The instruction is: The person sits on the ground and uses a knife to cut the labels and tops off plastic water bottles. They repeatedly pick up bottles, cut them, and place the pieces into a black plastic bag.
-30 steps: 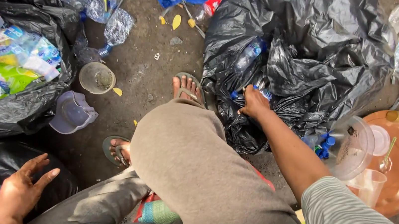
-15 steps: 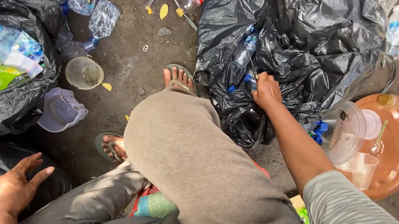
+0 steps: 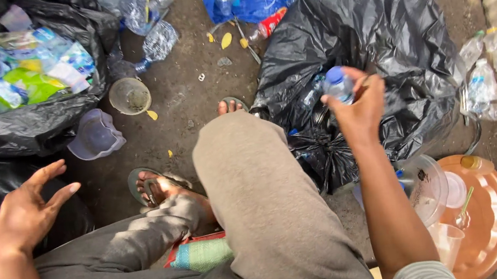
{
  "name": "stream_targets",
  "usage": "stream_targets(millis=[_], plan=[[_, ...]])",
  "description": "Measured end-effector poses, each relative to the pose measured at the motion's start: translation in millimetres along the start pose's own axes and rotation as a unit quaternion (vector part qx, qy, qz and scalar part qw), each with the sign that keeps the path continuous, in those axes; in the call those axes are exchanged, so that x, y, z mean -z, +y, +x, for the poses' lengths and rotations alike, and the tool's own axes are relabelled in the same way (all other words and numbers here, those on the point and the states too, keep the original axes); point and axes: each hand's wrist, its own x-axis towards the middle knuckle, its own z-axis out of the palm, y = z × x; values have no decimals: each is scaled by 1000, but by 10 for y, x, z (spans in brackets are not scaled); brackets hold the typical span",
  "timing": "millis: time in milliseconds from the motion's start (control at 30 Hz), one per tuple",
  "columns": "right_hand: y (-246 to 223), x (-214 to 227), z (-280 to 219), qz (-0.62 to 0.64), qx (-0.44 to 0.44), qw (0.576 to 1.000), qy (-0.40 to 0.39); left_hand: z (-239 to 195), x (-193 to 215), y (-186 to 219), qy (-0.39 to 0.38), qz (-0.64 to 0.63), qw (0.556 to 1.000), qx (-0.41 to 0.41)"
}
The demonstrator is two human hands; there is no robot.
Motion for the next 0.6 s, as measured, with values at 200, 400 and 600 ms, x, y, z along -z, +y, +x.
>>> stream_targets(millis=[200, 400, 600], plan=[[-1824, 420, 300, 185, 224, 956, 52, -354, -38, 763, 146, -93, 961, -215], [-3273, -186, 57, 76, 295, 941, -145, -537, -332, 1033, 279, -234, 847, -386], [-3269, -1081, -291, 145, 211, 909, -328, -359, -613, 715, 300, -318, 826, -356]])
